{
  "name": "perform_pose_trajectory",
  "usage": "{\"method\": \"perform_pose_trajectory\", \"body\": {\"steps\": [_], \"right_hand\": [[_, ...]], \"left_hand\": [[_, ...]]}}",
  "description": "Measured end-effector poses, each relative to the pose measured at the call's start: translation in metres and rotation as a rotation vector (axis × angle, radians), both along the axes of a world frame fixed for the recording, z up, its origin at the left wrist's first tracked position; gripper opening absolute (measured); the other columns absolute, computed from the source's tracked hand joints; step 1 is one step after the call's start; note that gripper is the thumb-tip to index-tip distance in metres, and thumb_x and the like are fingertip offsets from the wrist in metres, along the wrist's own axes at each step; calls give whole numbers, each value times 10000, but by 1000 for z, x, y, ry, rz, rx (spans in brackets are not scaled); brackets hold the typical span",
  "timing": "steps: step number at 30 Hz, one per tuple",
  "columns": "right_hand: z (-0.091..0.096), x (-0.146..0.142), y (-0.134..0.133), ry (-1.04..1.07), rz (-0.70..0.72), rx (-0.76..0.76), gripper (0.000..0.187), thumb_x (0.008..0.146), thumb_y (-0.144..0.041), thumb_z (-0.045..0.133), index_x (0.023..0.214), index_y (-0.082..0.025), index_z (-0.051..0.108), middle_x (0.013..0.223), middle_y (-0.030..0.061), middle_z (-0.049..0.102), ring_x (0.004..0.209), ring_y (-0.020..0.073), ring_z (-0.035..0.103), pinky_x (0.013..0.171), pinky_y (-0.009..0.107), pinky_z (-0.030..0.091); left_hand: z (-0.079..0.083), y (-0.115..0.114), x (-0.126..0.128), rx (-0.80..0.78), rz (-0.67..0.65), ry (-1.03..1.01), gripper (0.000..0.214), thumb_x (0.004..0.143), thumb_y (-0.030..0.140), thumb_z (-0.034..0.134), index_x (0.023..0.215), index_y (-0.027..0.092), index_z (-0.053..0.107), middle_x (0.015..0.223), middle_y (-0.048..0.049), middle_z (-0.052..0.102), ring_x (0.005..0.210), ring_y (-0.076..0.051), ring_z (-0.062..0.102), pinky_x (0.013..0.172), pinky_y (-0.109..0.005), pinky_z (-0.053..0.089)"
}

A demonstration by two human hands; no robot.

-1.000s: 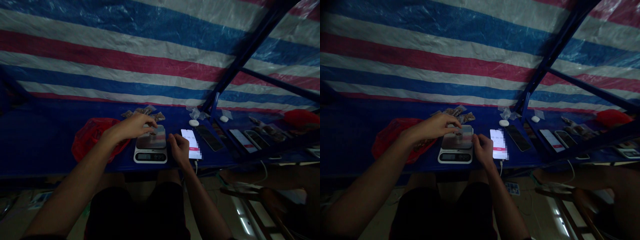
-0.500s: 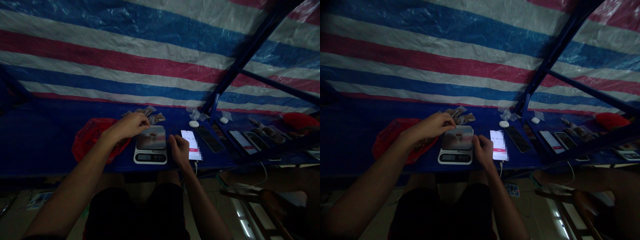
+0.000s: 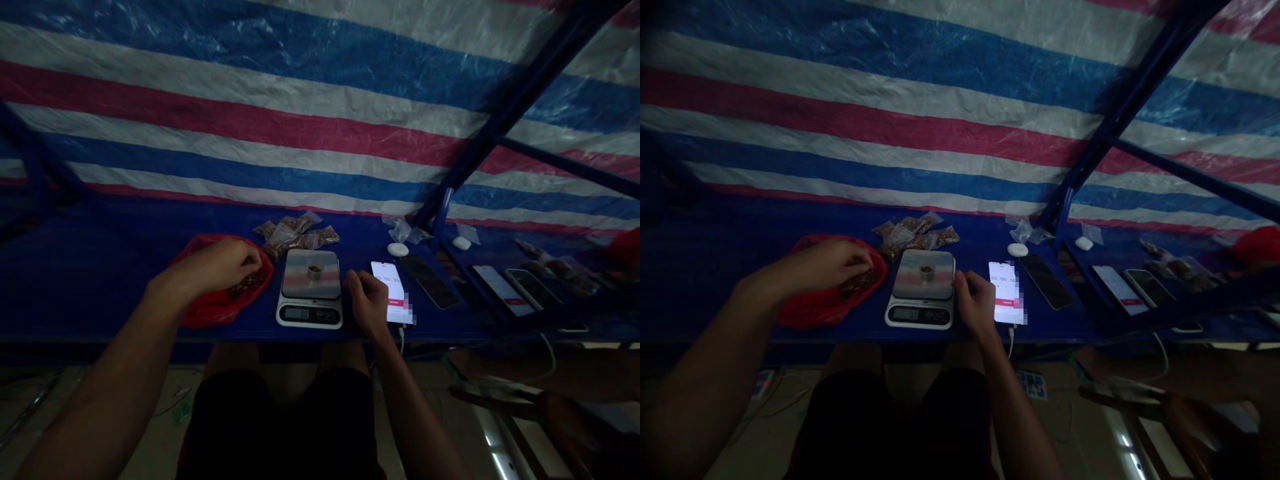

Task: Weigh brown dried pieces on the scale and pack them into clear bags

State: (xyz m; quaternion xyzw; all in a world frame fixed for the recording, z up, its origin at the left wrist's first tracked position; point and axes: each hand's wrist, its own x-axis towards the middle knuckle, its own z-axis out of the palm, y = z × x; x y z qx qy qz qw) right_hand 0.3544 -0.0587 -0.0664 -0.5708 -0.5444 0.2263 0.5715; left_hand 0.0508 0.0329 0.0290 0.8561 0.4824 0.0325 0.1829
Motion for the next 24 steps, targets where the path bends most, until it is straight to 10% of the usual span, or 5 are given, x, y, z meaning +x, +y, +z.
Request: {"method": "perform_pose_trajectory", "body": {"steps": [6, 24], "right_hand": [[-4, 3, 0, -16, -2, 8, 541, 979, -608, 631, 627, -197, 652, 544, -26, 494, 553, 131, 420, 537, 283, 303], [-4, 4, -1, -34, 1, 6, 577, 989, -644, 611, 624, -197, 637, 535, -32, 468, 547, 127, 386, 531, 285, 283]], "left_hand": [[-25, -4, -22, -75, -10, 33, 399, 835, 239, 697, 1220, 236, 802, 1257, -82, 824, 1068, -252, 779, 882, -310, 575], [-22, 5, -16, -15, -27, 14, 300, 951, 242, 579, 1092, 229, 843, 1116, -59, 863, 959, -214, 797, 841, -274, 562]]}}
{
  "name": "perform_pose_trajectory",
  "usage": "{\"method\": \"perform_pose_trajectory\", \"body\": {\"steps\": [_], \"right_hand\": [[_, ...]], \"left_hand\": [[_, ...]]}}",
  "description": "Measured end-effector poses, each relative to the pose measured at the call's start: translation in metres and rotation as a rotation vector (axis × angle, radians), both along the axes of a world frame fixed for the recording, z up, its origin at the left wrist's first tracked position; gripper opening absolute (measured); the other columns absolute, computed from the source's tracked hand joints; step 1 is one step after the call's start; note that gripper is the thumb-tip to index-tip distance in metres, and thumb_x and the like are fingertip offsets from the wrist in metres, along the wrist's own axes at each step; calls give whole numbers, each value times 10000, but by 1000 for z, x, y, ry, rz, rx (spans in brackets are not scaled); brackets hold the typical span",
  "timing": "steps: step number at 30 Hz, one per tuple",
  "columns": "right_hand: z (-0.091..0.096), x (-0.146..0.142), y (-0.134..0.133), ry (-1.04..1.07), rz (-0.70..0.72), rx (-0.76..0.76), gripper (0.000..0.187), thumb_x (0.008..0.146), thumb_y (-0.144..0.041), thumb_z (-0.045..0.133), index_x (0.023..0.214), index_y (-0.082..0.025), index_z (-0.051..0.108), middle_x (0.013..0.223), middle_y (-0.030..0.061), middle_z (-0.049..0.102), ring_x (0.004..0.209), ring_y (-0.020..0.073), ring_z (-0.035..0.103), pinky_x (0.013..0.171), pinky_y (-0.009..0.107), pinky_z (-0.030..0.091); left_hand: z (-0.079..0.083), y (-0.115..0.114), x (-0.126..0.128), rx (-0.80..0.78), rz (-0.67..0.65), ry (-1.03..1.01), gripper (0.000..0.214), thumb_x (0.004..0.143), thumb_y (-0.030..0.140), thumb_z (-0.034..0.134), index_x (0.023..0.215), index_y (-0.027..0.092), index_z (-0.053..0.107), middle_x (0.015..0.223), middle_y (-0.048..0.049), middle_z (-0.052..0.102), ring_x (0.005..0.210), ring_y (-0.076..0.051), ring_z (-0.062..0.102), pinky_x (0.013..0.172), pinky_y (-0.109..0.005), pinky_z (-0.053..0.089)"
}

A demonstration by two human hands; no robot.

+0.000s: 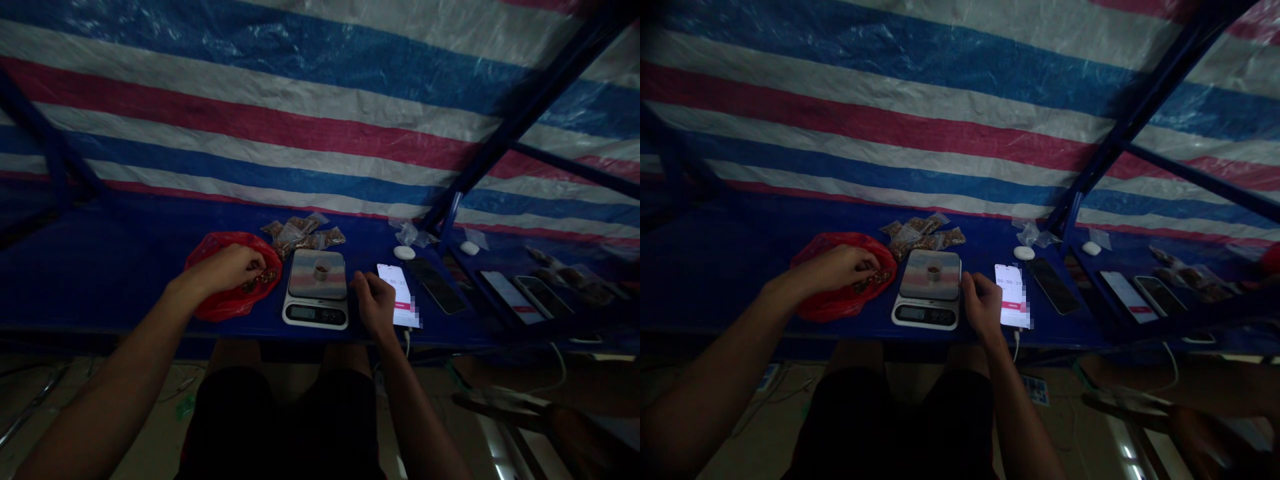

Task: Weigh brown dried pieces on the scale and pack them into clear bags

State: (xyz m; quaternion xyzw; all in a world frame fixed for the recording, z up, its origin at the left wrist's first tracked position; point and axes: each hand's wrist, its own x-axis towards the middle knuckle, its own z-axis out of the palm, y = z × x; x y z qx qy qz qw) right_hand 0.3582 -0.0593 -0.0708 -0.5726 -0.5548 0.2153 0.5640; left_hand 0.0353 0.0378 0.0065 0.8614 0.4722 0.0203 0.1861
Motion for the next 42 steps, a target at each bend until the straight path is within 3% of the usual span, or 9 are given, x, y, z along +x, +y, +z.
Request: {"method": "perform_pose_trajectory", "body": {"steps": [4, 8, 11, 15, 19, 23, 31, 42], "right_hand": [[-1, 1, 0, 2, 4, 5, 553, 996, -615, 620, 641, -193, 661, 545, -29, 488, 551, 127, 396, 540, 288, 289], [0, 0, 0, 3, -1, 8, 540, 996, -598, 622, 645, -190, 674, 548, -25, 500, 558, 130, 418, 551, 289, 302], [0, -1, 0, 8, -4, -5, 544, 991, -599, 624, 633, -191, 660, 548, -25, 501, 559, 129, 418, 549, 287, 302], [1, -2, -1, 16, -19, -24, 547, 990, -600, 615, 632, -189, 652, 562, -19, 509, 572, 132, 425, 545, 283, 306], [4, -4, -1, 18, -37, -28, 550, 983, -604, 610, 620, -192, 633, 559, -14, 517, 570, 133, 432, 535, 279, 302], [6, -5, -1, 35, -25, -16, 538, 973, -601, 615, 627, -189, 649, 557, -17, 516, 563, 128, 420, 531, 275, 301], [5, -5, -2, 64, 2, -11, 506, 976, -562, 632, 645, -182, 674, 555, -31, 493, 546, 116, 393, 527, 278, 279], [5, -4, -1, 34, -3, -6, 501, 975, -559, 624, 643, -188, 680, 548, -29, 491, 546, 124, 414, 533, 278, 303]], "left_hand": [[10, 1, -2, 16, 27, -46, 300, 929, 275, 610, 1080, 234, 865, 1110, -52, 865, 955, -218, 795, 860, -285, 569], [31, 0, 4, 17, 37, -120, 325, 939, 341, 632, 1150, 247, 860, 1139, -39, 863, 966, -216, 792, 880, -293, 576], [50, -2, 25, 35, 6, -179, 318, 953, 351, 644, 1158, 234, 856, 1138, -44, 860, 970, -220, 785, 901, -308, 571], [66, -3, 67, 65, -141, -239, 286, 970, 298, 651, 1153, 215, 855, 1112, -57, 853, 985, -227, 780, 900, -316, 550], [62, 0, 104, 75, -241, -217, 261, 973, 239, 662, 1144, 211, 856, 1110, -66, 850, 1005, -229, 777, 889, -313, 540], [51, 3, 121, 14, -276, -168, 243, 959, 175, 679, 1129, 189, 852, 1125, -76, 853, 1030, -229, 779, 911, -313, 542], [48, 1, 123, 23, -308, -160, 229, 976, 141, 676, 1098, 202, 860, 1162, -60, 856, 1090, -232, 777, 968, -317, 522], [45, -2, 118, 32, -331, -231, 252, 1014, 173, 625, 1085, 222, 861, 1141, -49, 854, 1035, -208, 770, 932, -308, 535]]}}
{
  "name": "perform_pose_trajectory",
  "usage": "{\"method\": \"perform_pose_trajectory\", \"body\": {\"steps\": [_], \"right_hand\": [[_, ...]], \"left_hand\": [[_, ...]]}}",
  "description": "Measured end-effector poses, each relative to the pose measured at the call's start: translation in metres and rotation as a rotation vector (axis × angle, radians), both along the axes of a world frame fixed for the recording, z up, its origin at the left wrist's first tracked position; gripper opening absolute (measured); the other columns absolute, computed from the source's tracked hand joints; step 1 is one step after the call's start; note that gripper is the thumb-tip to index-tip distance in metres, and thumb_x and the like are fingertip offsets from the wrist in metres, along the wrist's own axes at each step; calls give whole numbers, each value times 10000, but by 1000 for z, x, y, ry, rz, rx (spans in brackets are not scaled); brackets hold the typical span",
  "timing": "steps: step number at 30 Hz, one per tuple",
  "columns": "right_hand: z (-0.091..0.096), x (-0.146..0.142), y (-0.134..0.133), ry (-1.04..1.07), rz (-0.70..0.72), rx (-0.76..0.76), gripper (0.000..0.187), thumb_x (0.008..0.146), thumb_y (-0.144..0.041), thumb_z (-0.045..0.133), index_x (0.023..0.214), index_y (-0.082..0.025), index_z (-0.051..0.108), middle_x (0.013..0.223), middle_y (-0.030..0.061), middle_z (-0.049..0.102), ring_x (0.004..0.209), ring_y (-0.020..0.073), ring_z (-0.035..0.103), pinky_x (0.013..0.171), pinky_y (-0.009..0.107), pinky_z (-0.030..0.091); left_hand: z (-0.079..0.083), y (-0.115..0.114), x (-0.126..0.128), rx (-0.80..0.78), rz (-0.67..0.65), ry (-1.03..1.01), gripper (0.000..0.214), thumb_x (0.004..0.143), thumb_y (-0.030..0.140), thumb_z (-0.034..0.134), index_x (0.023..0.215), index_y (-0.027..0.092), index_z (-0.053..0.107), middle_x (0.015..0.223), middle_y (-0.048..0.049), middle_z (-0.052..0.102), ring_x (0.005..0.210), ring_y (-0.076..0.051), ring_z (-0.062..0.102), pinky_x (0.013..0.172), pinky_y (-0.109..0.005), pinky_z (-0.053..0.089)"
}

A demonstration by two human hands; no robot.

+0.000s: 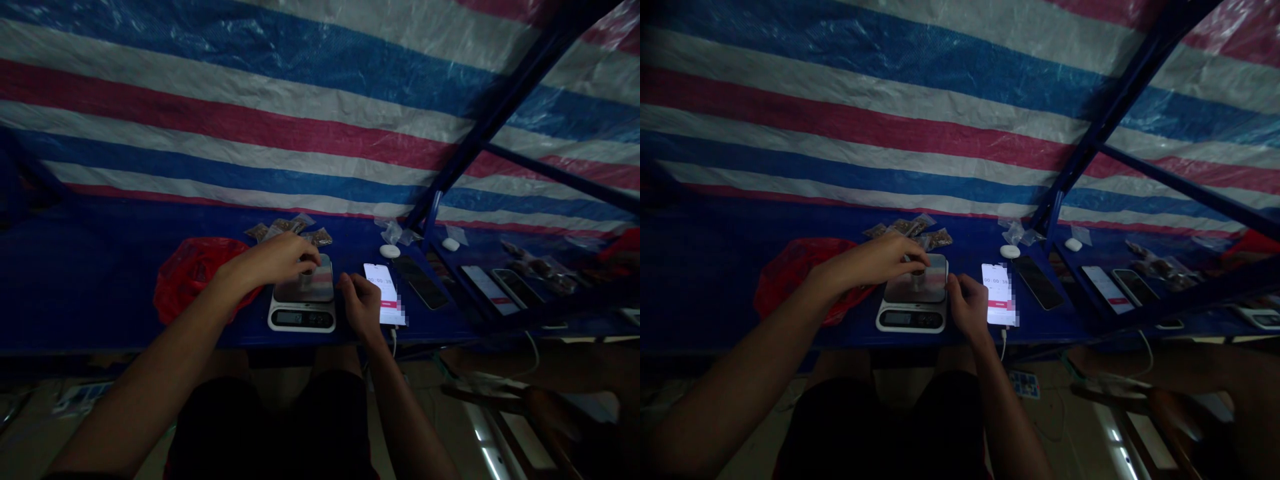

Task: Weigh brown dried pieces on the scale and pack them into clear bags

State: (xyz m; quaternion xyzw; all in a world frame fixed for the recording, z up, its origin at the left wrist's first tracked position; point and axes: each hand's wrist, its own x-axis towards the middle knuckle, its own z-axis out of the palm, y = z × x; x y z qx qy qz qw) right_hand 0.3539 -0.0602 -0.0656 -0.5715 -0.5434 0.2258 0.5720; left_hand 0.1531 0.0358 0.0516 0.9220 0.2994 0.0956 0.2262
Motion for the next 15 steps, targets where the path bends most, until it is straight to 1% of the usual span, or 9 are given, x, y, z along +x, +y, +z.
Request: {"method": "perform_pose_trajectory", "body": {"steps": [4, 8, 12, 15], "right_hand": [[2, 0, -1, -4, -2, 6, 508, 974, -562, 619, 626, -194, 659, 545, -28, 483, 546, 127, 417, 529, 277, 304], [2, 0, -1, -5, -6, -6, 518, 970, -582, 620, 624, -198, 651, 542, -30, 474, 548, 128, 412, 525, 276, 299], [0, 0, -1, -6, -9, -13, 504, 971, -569, 625, 631, -197, 655, 554, -26, 498, 560, 130, 430, 532, 275, 312], [-1, 0, 0, -2, -7, -4, 502, 974, -564, 622, 634, -197, 661, 551, -26, 500, 554, 129, 426, 534, 277, 317]], "left_hand": [[0, -4, -1, -38, 30, -32, 296, 1029, 202, 598, 1166, 244, 857, 1149, -49, 855, 1046, -217, 776, 939, -324, 546], [0, -4, -4, -54, 49, -66, 293, 1028, 216, 598, 1183, 243, 845, 1145, -49, 857, 1034, -214, 779, 916, -321, 555], [-5, 4, -16, 29, 84, -79, 287, 1043, 236, 579, 1184, 219, 828, 1179, -54, 846, 1051, -211, 772, 936, -321, 543], [-16, 15, -29, 119, 121, -19, 263, 1023, 212, 592, 1130, 193, 832, 1161, -73, 839, 1055, -229, 762, 939, -336, 535]]}}
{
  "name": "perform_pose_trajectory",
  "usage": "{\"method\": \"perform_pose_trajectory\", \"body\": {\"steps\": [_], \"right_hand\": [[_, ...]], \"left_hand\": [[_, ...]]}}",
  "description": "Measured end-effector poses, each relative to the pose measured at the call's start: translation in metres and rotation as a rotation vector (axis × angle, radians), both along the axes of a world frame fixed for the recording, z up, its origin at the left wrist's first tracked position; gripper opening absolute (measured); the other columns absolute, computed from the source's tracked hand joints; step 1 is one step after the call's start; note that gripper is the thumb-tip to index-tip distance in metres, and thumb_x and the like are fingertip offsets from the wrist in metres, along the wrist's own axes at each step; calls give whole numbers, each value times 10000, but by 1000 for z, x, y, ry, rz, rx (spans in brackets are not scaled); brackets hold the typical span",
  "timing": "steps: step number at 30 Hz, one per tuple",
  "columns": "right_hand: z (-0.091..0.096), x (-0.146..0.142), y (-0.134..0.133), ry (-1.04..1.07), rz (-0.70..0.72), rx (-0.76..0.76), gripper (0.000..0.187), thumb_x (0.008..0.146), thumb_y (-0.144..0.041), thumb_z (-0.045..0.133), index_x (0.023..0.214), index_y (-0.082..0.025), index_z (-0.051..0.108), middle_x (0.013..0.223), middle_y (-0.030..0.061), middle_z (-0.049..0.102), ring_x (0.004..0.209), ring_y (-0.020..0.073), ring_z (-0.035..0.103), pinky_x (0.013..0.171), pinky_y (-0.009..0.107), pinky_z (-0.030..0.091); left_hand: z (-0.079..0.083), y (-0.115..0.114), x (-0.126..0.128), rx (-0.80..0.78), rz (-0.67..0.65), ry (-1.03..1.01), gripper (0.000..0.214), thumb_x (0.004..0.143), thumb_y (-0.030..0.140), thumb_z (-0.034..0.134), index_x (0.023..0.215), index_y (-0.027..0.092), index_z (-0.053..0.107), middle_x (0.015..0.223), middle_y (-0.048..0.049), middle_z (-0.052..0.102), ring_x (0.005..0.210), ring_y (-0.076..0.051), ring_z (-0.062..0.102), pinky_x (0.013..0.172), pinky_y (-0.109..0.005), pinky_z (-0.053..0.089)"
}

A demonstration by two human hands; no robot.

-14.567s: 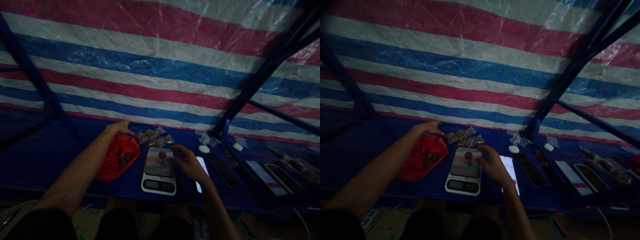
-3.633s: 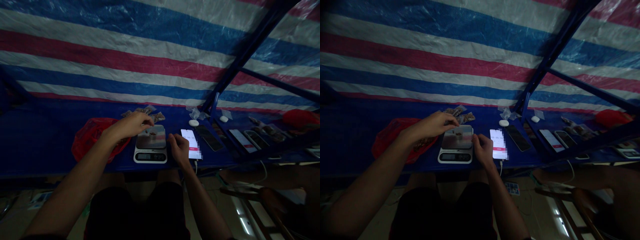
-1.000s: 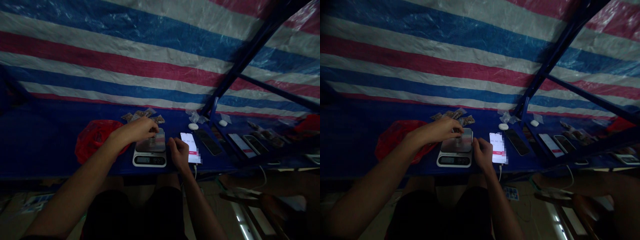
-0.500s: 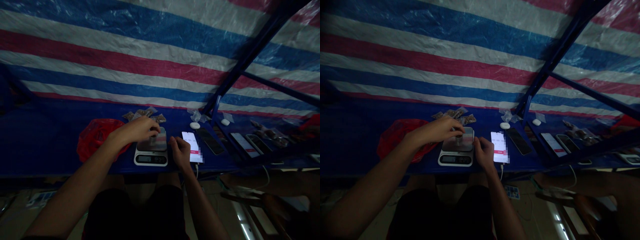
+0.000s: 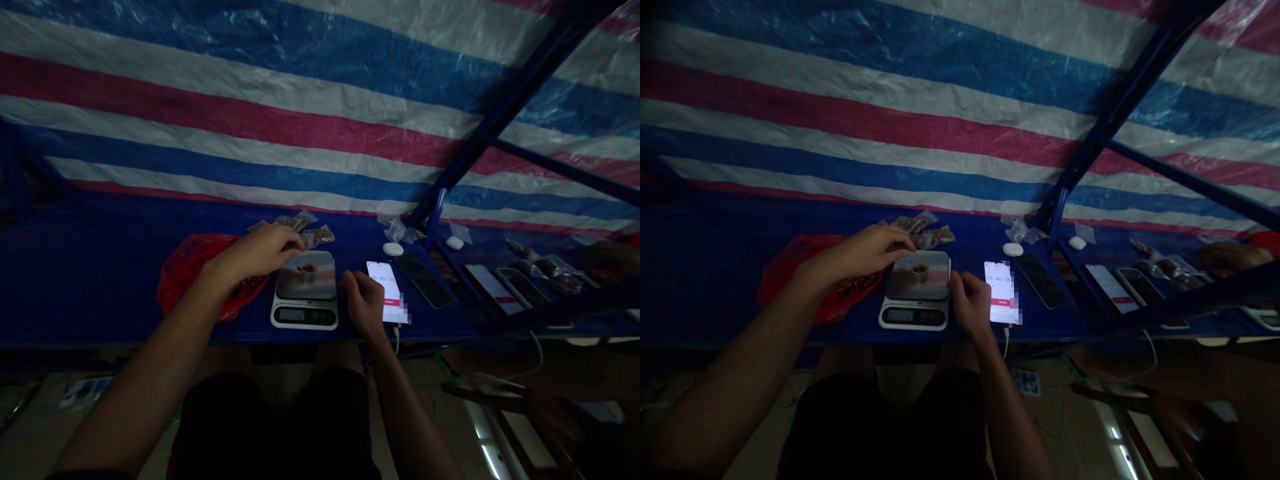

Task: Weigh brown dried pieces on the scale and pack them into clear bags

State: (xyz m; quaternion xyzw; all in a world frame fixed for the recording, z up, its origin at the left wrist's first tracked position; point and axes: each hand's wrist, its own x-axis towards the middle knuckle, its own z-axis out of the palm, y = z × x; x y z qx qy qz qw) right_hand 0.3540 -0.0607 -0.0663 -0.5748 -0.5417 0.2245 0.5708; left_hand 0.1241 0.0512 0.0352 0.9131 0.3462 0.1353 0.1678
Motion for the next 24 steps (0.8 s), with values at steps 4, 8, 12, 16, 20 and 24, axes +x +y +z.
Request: {"method": "perform_pose_trajectory", "body": {"steps": [4, 8, 12, 16, 20, 24], "right_hand": [[-1, 0, 1, 14, 4, -6, 512, 972, -577, 630, 627, -199, 654, 547, -28, 494, 550, 128, 417, 534, 279, 315], [-1, 0, 1, 17, 5, -4, 524, 970, -592, 633, 622, -200, 652, 552, -23, 504, 561, 134, 433, 543, 283, 325], [-2, 1, 0, 7, 5, -6, 534, 977, -595, 630, 619, -199, 642, 559, -19, 519, 566, 136, 439, 542, 286, 317], [-3, 2, 0, 2, 0, -11, 532, 990, -587, 623, 631, -196, 650, 562, -19, 525, 572, 135, 446, 551, 286, 321], [-2, 1, 0, 3, 6, -7, 539, 986, -598, 623, 623, -200, 634, 561, -20, 516, 570, 134, 433, 546, 285, 316], [-1, 1, 0, 2, -3, -15, 546, 980, -605, 625, 611, -203, 609, 555, -24, 498, 561, 131, 420, 539, 284, 303]], "left_hand": [[-19, 7, -9, -21, 34, 100, 242, 1000, 240, 637, 1131, 190, 835, 1143, -86, 830, 1045, -247, 761, 906, -340, 542], [-27, 3, -3, -28, 26, 145, 230, 992, 258, 657, 1124, 214, 841, 1138, -83, 823, 1049, -253, 754, 878, -334, 537], [-26, 2, 3, -45, -13, 150, 211, 992, 234, 632, 1021, 222, 840, 1051, -71, 822, 986, -243, 749, 850, -333, 530], [-17, 2, -2, -25, 37, 92, 234, 1019, 264, 609, 1050, 198, 831, 1072, -88, 819, 988, -244, 742, 874, -350, 531], [-2, -7, -1, 47, 28, -9, 245, 1046, 280, 607, 1091, 187, 829, 1143, -94, 803, 1067, -246, 724, 969, -370, 523], [5, -17, 3, 26, -4, -4, 269, 1057, 266, 591, 1137, 187, 834, 1215, -103, 795, 1122, -250, 726, 1016, -370, 529]]}}
